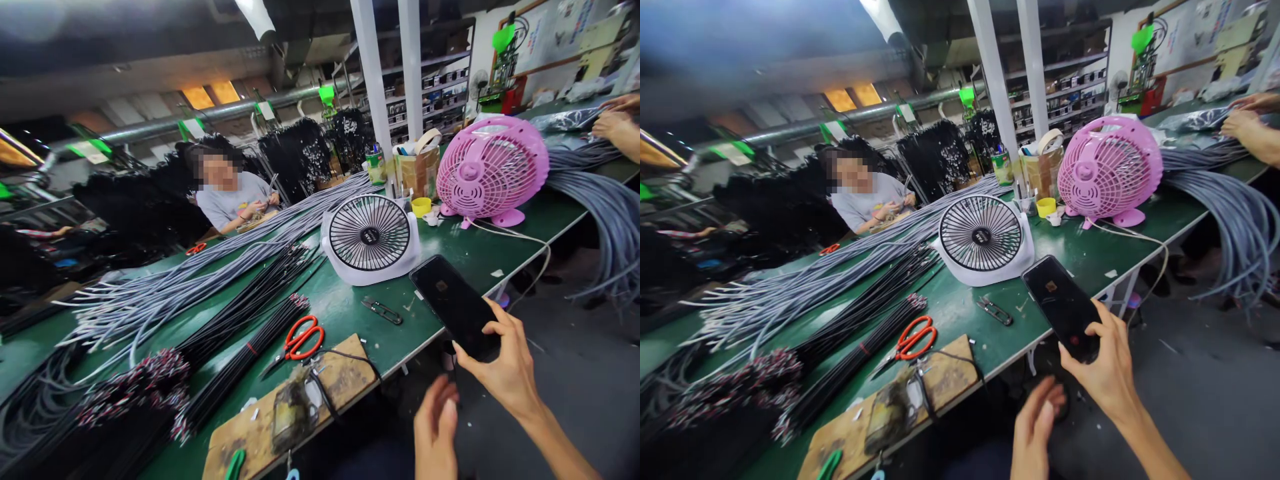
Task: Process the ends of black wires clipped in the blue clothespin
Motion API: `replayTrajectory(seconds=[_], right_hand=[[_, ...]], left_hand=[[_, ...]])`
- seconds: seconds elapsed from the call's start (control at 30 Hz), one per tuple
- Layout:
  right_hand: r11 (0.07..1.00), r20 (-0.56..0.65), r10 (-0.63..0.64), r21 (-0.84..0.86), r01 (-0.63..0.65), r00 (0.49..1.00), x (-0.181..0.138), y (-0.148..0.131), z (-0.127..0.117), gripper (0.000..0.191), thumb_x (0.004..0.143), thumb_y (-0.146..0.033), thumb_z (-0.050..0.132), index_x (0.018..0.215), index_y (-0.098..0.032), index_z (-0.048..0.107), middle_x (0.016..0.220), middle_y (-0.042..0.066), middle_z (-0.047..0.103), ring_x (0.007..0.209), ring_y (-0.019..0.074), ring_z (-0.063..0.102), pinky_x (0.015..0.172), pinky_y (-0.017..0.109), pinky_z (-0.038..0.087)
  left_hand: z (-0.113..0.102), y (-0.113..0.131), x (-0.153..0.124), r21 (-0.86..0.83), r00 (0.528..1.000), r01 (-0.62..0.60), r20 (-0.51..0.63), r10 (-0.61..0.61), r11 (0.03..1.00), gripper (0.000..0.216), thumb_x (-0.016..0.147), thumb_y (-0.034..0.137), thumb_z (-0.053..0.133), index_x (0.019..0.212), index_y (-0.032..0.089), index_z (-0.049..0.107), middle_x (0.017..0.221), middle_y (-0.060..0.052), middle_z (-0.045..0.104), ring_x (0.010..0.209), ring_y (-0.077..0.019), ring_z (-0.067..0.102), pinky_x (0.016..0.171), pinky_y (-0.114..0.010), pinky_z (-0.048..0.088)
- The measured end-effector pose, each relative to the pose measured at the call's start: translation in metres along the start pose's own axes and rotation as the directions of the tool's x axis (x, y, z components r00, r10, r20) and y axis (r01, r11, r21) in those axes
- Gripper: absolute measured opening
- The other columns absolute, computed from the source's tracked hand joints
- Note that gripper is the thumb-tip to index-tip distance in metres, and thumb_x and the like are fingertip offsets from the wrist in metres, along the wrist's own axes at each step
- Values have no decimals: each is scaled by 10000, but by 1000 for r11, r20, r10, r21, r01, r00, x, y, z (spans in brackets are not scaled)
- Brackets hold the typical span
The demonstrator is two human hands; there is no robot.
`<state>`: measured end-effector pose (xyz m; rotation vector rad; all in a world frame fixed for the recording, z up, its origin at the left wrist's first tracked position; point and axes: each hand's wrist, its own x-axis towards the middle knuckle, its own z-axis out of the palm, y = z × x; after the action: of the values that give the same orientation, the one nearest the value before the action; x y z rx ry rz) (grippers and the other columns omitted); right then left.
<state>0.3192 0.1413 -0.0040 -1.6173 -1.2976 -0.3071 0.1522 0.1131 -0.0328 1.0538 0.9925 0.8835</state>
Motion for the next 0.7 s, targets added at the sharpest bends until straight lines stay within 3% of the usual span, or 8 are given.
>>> replayTrajectory(seconds=[0.07,0.13,0.3,0.4,0.5,0.7], right_hand=[[1000,8,-6,11,6,1000,-5,-2,0,404,695,-272,741,926,-239,411,1362,199,521,1183,342,510,907,507,482],[1000,16,-15,25,15,1000,-9,-3,0,373,714,-252,716,935,-234,415,1377,210,504,1206,347,494,907,509,481],[998,-20,-54,30,55,998,-14,-6,-1,325,745,-209,685,937,-229,423,1394,225,481,1205,351,492,903,520,475],[997,-10,-65,33,65,998,-15,-7,-1,334,744,-195,689,940,-228,420,1385,231,485,1210,355,486,898,521,477],[998,-3,-59,32,59,998,-15,-7,-1,338,748,-215,690,953,-225,421,1379,238,487,1214,360,482,901,529,474],[999,3,47,16,-47,999,-14,-13,-1,393,715,-336,735,921,-227,418,1345,233,526,1174,355,519,903,508,484]], left_hand=[[19,19,20,-193,998,-42,43,51,980,778,714,574,720,1261,37,586,1216,-234,665,1133,-330,623,995,-392,469],[36,37,35,-261,999,-44,-20,40,964,725,658,509,791,1169,18,640,1131,-239,702,1076,-324,654,941,-371,497],[58,51,53,-184,983,-23,-183,-11,983,515,614,383,832,949,13,706,728,-125,724,657,-208,680,674,-306,522],[59,48,55,-123,967,-38,-255,6,992,425,624,313,824,910,20,709,610,-42,649,557,-155,617,598,-268,490],[57,47,53,-120,975,-39,-223,11,992,442,646,338,814,933,18,712,648,-65,672,595,-166,635,630,-273,501],[37,34,36,-184,987,-40,-162,9,982,623,678,571,740,1001,39,720,925,-189,739,849,-270,694,776,-337,530]])
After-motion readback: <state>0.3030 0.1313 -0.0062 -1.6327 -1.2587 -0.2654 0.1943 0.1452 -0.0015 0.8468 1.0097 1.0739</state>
